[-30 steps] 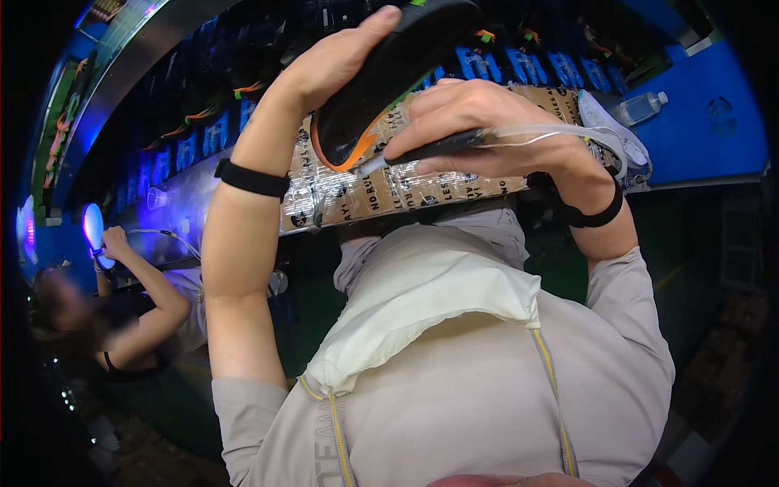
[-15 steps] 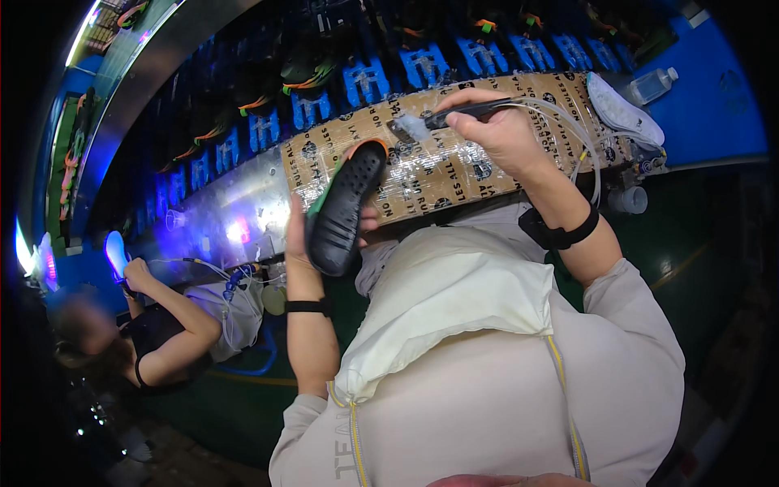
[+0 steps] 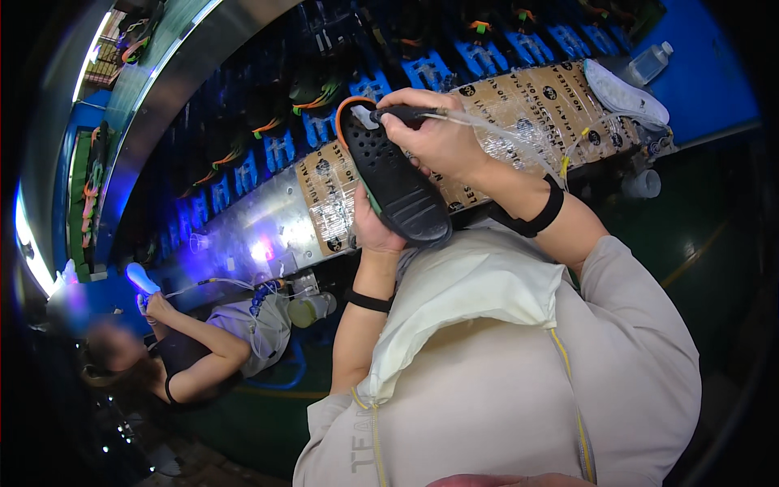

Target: The person repeatedly picks up black clogs from a conveyor belt and scrubs the soles with a brush. They then place the shoes back onto the belt. A coworker is visible in the background performing a similar task.

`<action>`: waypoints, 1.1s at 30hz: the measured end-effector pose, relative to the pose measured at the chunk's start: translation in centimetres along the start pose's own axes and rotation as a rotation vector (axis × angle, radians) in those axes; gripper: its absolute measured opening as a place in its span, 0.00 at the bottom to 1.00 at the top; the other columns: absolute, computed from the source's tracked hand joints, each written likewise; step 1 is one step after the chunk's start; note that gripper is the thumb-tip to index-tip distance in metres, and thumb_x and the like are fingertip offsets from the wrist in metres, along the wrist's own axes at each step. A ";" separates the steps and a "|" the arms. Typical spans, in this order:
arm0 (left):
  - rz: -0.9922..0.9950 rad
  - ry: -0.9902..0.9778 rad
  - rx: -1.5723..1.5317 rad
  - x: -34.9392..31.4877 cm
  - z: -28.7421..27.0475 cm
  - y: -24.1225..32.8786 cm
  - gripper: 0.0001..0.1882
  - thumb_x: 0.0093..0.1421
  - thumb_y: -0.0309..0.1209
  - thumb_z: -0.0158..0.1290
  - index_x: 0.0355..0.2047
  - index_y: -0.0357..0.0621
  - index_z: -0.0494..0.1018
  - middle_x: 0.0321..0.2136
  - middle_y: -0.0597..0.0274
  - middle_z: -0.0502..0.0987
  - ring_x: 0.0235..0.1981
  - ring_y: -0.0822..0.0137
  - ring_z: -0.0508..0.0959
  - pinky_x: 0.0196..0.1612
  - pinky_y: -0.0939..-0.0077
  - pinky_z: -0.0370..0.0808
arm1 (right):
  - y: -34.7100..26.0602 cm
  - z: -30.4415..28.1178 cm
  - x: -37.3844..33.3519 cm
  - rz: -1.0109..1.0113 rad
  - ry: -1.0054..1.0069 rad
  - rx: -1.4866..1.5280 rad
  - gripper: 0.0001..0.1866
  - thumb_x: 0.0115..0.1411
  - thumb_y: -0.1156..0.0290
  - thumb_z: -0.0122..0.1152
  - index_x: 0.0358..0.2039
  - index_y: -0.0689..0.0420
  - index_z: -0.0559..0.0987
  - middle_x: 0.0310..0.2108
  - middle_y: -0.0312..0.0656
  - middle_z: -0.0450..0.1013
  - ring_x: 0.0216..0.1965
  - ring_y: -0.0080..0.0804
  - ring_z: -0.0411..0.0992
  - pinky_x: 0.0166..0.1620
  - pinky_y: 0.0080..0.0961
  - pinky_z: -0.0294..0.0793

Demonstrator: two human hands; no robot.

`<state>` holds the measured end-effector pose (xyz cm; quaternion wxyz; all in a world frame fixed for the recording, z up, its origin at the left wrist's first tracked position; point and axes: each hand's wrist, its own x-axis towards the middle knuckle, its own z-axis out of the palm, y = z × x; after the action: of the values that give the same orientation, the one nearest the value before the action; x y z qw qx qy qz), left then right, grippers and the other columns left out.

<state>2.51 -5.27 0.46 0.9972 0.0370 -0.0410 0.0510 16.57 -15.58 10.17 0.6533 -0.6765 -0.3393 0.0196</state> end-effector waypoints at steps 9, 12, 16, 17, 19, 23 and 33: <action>0.197 0.097 0.281 1.1 -1.4 1.1 0.37 0.78 0.55 0.28 0.65 0.38 0.72 0.59 0.46 0.79 0.61 0.50 0.78 0.69 0.51 0.72 | -4.6 -2.5 -2.1 -0.138 -0.753 -0.422 0.10 0.58 0.66 0.66 0.34 0.59 0.88 0.28 0.56 0.81 0.34 0.56 0.82 0.41 0.47 0.81; 0.157 -0.012 0.137 1.2 -0.4 0.9 0.38 0.78 0.57 0.27 0.66 0.39 0.72 0.60 0.45 0.78 0.62 0.49 0.78 0.69 0.50 0.72 | -6.6 -3.7 -0.8 -0.089 -0.863 -0.360 0.12 0.57 0.66 0.66 0.36 0.58 0.88 0.29 0.56 0.82 0.34 0.57 0.82 0.42 0.45 0.82; 0.203 0.164 0.268 1.1 0.9 0.0 0.37 0.77 0.58 0.31 0.72 0.47 0.67 0.66 0.52 0.74 0.67 0.51 0.75 0.71 0.50 0.71 | -4.4 -1.7 0.1 -0.213 -0.216 -0.247 0.11 0.60 0.69 0.70 0.41 0.59 0.88 0.39 0.51 0.84 0.39 0.47 0.84 0.43 0.36 0.82; 0.211 0.189 0.317 1.0 1.6 -0.5 0.36 0.77 0.57 0.32 0.73 0.48 0.65 0.67 0.55 0.74 0.67 0.52 0.74 0.71 0.50 0.71 | -4.2 -1.1 0.3 -0.187 -0.116 -0.178 0.12 0.62 0.71 0.70 0.45 0.60 0.87 0.41 0.48 0.84 0.40 0.47 0.83 0.43 0.36 0.81; 0.195 0.153 0.269 0.6 1.4 -0.6 0.36 0.76 0.57 0.33 0.72 0.49 0.66 0.66 0.55 0.74 0.67 0.52 0.75 0.71 0.51 0.71 | -3.4 0.1 0.3 -0.323 -0.077 -0.184 0.13 0.61 0.72 0.71 0.47 0.58 0.87 0.39 0.48 0.83 0.39 0.47 0.82 0.43 0.36 0.80; 0.237 0.105 0.273 0.9 1.7 0.2 0.35 0.76 0.58 0.36 0.69 0.47 0.68 0.65 0.53 0.75 0.65 0.53 0.76 0.69 0.52 0.73 | -2.0 0.5 0.4 -0.466 -0.360 -0.016 0.14 0.61 0.74 0.72 0.48 0.58 0.87 0.37 0.47 0.81 0.40 0.44 0.80 0.45 0.36 0.79; 0.270 0.053 0.286 1.1 2.0 0.3 0.40 0.73 0.62 0.43 0.73 0.47 0.64 0.70 0.54 0.69 0.69 0.53 0.72 0.73 0.53 0.70 | -2.5 -0.5 0.3 -0.564 -0.461 -0.184 0.12 0.61 0.68 0.72 0.45 0.55 0.89 0.40 0.43 0.84 0.43 0.44 0.80 0.50 0.38 0.78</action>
<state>3.37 -4.98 2.54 0.9667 0.1710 -0.0118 0.1903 15.93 -16.06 12.65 0.4760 -0.5901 -0.6509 -0.0399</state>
